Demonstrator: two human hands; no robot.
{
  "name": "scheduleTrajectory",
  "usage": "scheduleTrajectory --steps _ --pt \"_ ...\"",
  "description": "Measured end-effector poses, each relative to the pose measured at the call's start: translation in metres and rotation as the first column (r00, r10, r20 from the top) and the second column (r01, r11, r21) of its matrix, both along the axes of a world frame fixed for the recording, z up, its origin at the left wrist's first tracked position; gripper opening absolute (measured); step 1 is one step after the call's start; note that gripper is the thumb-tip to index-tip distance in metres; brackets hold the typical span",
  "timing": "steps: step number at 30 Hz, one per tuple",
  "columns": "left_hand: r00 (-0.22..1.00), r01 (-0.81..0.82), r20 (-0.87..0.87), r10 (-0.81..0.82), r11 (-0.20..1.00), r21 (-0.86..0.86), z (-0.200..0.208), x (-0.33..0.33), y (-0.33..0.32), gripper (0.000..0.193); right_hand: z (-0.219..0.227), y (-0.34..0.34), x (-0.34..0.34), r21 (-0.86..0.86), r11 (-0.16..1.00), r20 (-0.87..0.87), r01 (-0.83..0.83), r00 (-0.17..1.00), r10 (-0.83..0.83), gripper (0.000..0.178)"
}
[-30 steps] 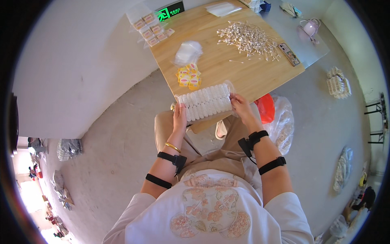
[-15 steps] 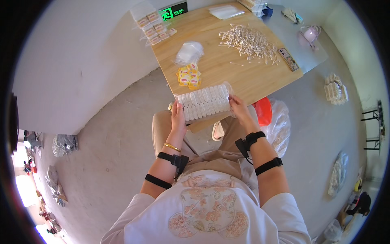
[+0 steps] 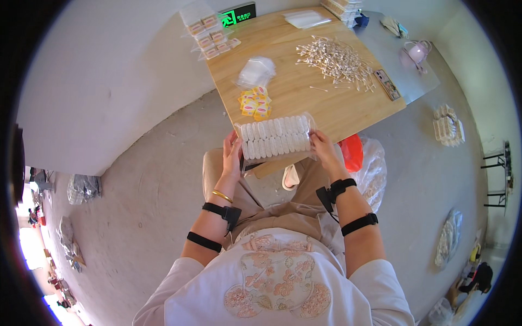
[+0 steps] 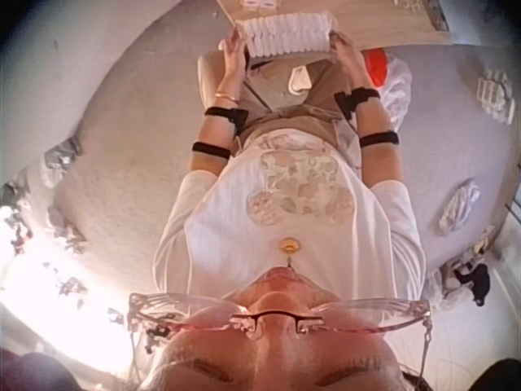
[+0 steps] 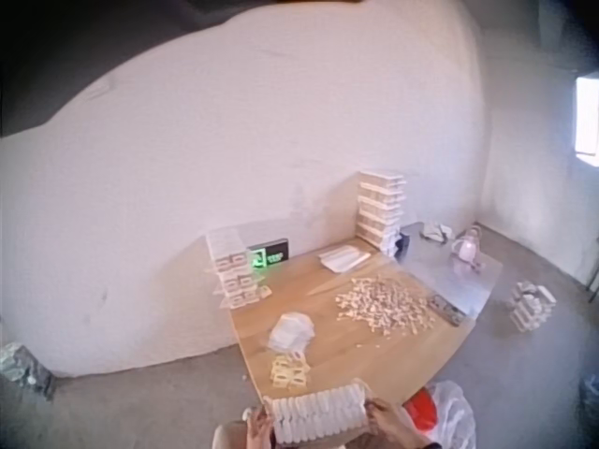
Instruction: Packaging cotton swabs into plastic bags in a manufacturing facility.
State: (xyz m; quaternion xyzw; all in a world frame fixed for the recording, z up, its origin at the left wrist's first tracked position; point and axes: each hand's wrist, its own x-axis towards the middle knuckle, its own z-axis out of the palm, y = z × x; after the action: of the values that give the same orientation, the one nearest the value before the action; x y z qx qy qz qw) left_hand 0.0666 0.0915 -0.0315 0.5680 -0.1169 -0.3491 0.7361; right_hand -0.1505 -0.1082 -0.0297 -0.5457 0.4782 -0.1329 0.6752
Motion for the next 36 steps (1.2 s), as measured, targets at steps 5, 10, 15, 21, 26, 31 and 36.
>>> scheduleTrajectory --steps 5,10,15,21,26,31,36 --pt "0.777 0.031 0.602 -0.183 0.967 0.254 0.014 0.020 0.018 0.049 -0.002 0.000 -0.001 0.034 0.999 0.043 -0.003 0.999 0.001 0.033" --pt "0.496 -0.002 0.794 -0.353 0.913 0.408 0.022 0.026 0.024 0.040 0.003 0.005 0.002 0.036 0.999 0.082 0.024 0.996 -0.027 0.031" --pt "0.571 0.027 0.736 -0.365 0.904 0.427 0.024 0.024 0.025 0.041 0.001 0.001 0.000 0.046 0.999 0.098 0.025 0.995 -0.030 0.029" --pt "0.441 -0.023 0.800 -0.407 0.886 0.464 0.030 0.024 0.015 0.041 0.003 0.003 0.000 0.100 0.995 0.137 0.023 0.990 -0.037 0.028" --pt "0.437 -0.033 0.773 -0.460 0.851 0.525 0.026 0.027 0.014 0.041 0.007 0.005 0.002 0.095 0.994 0.112 0.053 0.992 -0.063 0.027" --pt "0.381 -0.035 0.786 -0.487 0.842 0.539 0.034 0.022 0.009 0.043 0.012 0.007 0.003 0.103 0.992 0.122 0.068 0.989 -0.081 0.026" --pt "0.292 -0.047 0.796 -0.531 0.823 0.566 0.043 0.018 0.006 0.048 0.016 0.010 0.006 0.095 0.992 0.115 0.079 0.989 -0.089 0.026"
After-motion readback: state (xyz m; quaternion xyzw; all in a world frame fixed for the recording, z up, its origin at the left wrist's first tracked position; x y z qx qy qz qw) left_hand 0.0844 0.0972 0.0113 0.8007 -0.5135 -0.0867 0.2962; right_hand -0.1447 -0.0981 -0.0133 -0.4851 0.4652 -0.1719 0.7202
